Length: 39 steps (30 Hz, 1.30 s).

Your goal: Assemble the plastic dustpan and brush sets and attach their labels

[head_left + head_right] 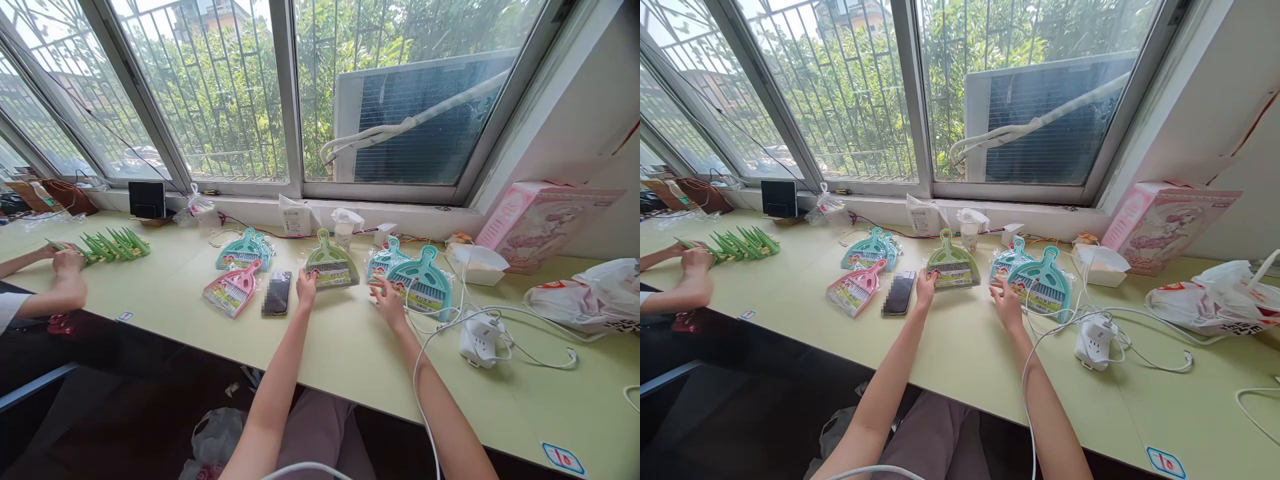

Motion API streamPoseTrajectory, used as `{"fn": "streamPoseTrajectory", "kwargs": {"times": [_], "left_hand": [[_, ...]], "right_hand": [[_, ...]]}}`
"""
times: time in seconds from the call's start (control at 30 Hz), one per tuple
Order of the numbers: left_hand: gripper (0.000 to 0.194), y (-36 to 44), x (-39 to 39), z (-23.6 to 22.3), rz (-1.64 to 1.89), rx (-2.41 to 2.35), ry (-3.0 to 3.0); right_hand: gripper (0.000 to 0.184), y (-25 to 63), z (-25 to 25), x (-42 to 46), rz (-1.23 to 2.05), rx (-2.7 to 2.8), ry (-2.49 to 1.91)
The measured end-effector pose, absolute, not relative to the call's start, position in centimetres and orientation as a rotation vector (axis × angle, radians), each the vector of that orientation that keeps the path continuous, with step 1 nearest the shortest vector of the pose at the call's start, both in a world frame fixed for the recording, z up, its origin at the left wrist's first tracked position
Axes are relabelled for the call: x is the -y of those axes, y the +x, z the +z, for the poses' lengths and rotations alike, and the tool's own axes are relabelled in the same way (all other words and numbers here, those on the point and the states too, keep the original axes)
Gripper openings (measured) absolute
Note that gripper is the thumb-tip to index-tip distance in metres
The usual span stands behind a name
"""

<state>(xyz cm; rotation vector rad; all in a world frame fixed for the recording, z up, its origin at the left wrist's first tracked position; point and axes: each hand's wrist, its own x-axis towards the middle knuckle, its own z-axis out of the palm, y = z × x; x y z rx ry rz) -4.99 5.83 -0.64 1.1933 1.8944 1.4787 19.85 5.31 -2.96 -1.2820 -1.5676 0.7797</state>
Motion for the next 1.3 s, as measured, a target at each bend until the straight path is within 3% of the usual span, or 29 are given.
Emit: {"fn": "streamPoseTrajectory", "kwargs": {"times": [0.13, 0.37, 0.53, 0.73, 0.9, 1.1, 1.3], "left_hand": [[0.036, -6.8, -5.3, 0.5, 1.206, -2.2, 1.152], [0.025, -7.1, -5.7, 0.1, 1.152, -2.21, 1.174], [0.028, -7.2, -6.2, -0.4, 1.189, -2.188, 1.176], [0.054, -6.0, -6.0, -1.2, 1.267, -2.46, 1.569], [0.05, -4.8, -5.2, -1.4, 1.221, -2.553, 1.998], [0.043, -3.0, -4.8, -1.0, 0.937, -1.95, 2.557], [0.045, -3.2, -6.2, -2.4, 0.768, -1.857, 2.439]], "right_hand": [[0.033, 20.4, -2.9, -5.2, 0.253, 1.684, -1.41], [0.029, 21.0, -3.2, -5.6, -0.097, 1.73, -1.448], [0.031, 21.2, -3.7, -5.5, -0.189, 1.773, -1.629], [0.047, 21.1, -4.0, -5.3, -0.43, 1.931, -1.739], [0.052, 21.5, -4.3, -5.6, -0.5, 1.918, -1.764], [0.049, 21.4, -4.6, -6.0, -0.446, 1.99, -1.662], [0.052, 21.0, -4.8, -6.3, -0.374, 1.957, -1.697]]}}
